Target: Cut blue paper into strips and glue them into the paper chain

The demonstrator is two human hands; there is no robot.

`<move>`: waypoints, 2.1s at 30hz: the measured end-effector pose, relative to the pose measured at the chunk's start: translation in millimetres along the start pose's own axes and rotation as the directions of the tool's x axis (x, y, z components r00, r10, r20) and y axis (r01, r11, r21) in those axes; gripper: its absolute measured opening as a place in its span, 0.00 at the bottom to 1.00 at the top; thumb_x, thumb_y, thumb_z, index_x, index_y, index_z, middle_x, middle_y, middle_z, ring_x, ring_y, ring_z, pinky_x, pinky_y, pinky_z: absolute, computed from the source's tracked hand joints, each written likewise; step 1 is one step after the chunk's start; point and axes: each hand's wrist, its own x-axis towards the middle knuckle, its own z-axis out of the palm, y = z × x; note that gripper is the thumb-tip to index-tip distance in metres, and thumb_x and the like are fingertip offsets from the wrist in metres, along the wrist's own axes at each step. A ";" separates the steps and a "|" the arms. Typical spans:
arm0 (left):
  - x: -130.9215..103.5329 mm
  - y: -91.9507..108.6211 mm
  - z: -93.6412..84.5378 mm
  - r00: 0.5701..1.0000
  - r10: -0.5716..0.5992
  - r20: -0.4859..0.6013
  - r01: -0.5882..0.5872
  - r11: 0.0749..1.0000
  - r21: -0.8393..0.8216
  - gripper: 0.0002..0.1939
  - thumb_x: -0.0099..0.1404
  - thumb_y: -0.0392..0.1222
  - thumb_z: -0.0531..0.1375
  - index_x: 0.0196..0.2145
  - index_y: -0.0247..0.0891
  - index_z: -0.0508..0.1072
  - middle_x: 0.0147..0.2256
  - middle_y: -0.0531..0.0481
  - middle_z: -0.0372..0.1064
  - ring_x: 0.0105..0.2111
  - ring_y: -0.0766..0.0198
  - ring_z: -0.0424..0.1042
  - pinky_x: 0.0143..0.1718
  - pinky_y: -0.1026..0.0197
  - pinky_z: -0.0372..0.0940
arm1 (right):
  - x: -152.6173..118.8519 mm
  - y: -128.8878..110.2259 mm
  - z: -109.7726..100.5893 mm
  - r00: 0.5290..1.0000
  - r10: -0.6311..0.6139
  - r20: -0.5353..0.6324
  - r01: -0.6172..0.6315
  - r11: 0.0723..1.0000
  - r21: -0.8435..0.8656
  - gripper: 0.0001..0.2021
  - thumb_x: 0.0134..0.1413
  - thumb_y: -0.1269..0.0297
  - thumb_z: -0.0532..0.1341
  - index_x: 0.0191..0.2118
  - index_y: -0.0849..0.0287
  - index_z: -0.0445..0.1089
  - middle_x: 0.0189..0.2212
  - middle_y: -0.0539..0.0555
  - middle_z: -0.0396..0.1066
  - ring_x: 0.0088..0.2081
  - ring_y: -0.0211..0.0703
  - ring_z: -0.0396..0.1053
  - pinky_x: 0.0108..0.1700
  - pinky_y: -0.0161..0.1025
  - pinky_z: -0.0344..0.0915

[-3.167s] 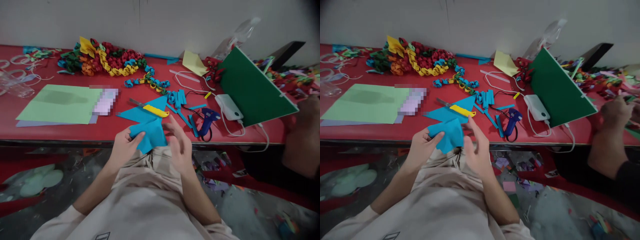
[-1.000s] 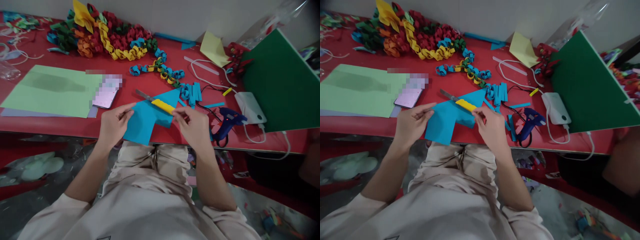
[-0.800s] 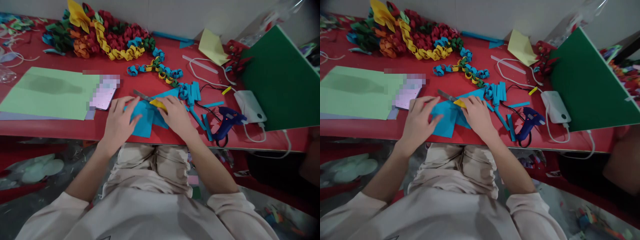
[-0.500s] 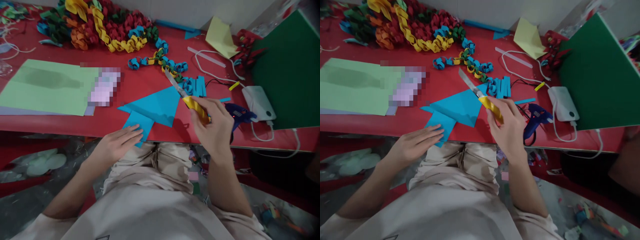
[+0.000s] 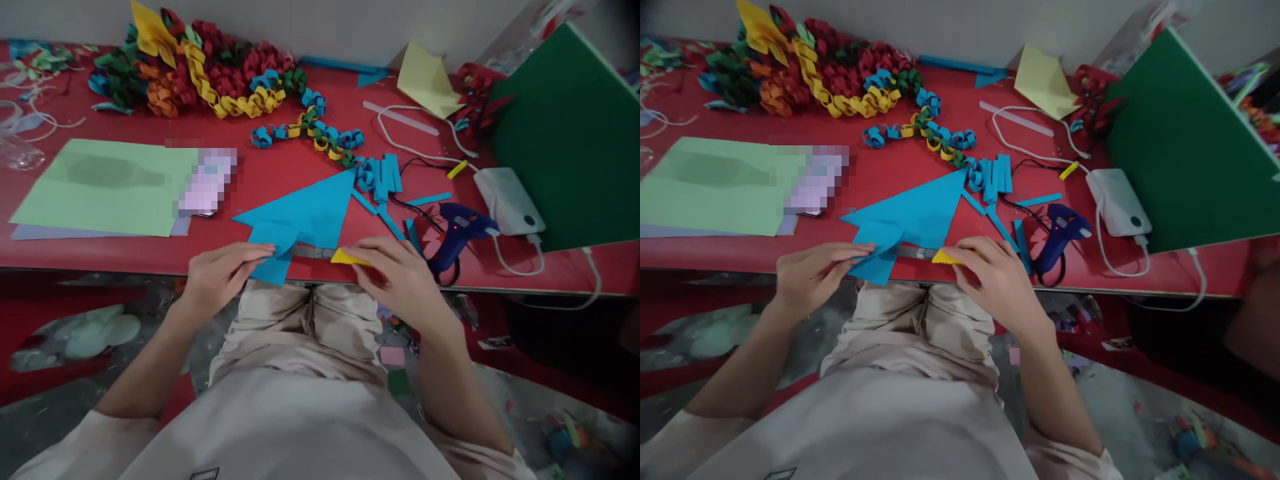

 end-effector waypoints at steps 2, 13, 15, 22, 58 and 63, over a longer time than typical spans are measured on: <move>2.4 -1.1 -5.1 0.995 0.053 0.089 -0.046 0.996 -0.075 0.08 0.73 0.39 0.60 0.47 0.43 0.77 0.49 0.50 0.80 0.53 0.58 0.78 0.57 0.53 0.73 | 5.0 0.6 5.9 1.000 -0.009 0.020 0.009 1.000 -0.003 0.16 0.65 0.72 0.61 0.55 0.53 0.72 0.49 0.55 0.75 0.50 0.48 0.75 0.50 0.47 0.68; 23.7 27.2 44.8 0.918 -0.211 0.335 0.023 0.873 0.487 0.28 0.78 0.44 0.47 0.71 0.31 0.57 0.73 0.40 0.45 0.73 0.47 0.49 0.70 0.39 0.52 | 12.8 11.9 16.5 0.994 -0.026 0.105 0.029 0.999 -0.030 0.18 0.64 0.71 0.59 0.58 0.58 0.70 0.50 0.58 0.74 0.51 0.52 0.72 0.53 0.50 0.69; 20.7 23.6 46.9 0.909 -0.213 0.357 0.020 0.881 0.473 0.29 0.78 0.43 0.45 0.72 0.31 0.53 0.74 0.41 0.42 0.74 0.50 0.45 0.72 0.40 0.47 | 13.1 14.0 16.1 0.993 -0.045 0.107 0.049 0.998 -0.034 0.18 0.64 0.72 0.59 0.57 0.59 0.70 0.49 0.59 0.73 0.50 0.53 0.71 0.52 0.49 0.69; 16.6 19.5 44.2 0.901 -0.212 0.379 0.016 0.888 0.459 0.29 0.78 0.43 0.44 0.73 0.35 0.51 0.74 0.43 0.41 0.74 0.50 0.43 0.73 0.38 0.44 | 13.8 16.8 19.2 0.996 -0.062 0.063 0.065 0.997 -0.043 0.15 0.65 0.67 0.61 0.56 0.59 0.71 0.48 0.59 0.74 0.48 0.52 0.72 0.50 0.50 0.71; 15.2 18.1 46.4 0.917 -0.202 0.344 0.043 0.907 0.420 0.29 0.78 0.42 0.45 0.73 0.34 0.51 0.74 0.40 0.41 0.74 0.50 0.44 0.74 0.40 0.45 | 57.9 2.4 45.0 0.994 0.023 0.107 -0.014 0.996 -0.088 0.16 0.71 0.61 0.55 0.59 0.56 0.70 0.51 0.59 0.73 0.52 0.53 0.70 0.51 0.49 0.67; 13.3 17.2 49.2 0.917 -0.200 0.344 0.037 0.903 0.427 0.31 0.78 0.42 0.45 0.74 0.32 0.48 0.74 0.39 0.39 0.75 0.50 0.43 0.74 0.40 0.45 | 74.9 -2.4 53.1 0.995 0.067 0.077 -0.060 0.994 -0.090 0.16 0.70 0.61 0.56 0.58 0.55 0.71 0.51 0.60 0.73 0.53 0.55 0.69 0.53 0.52 0.67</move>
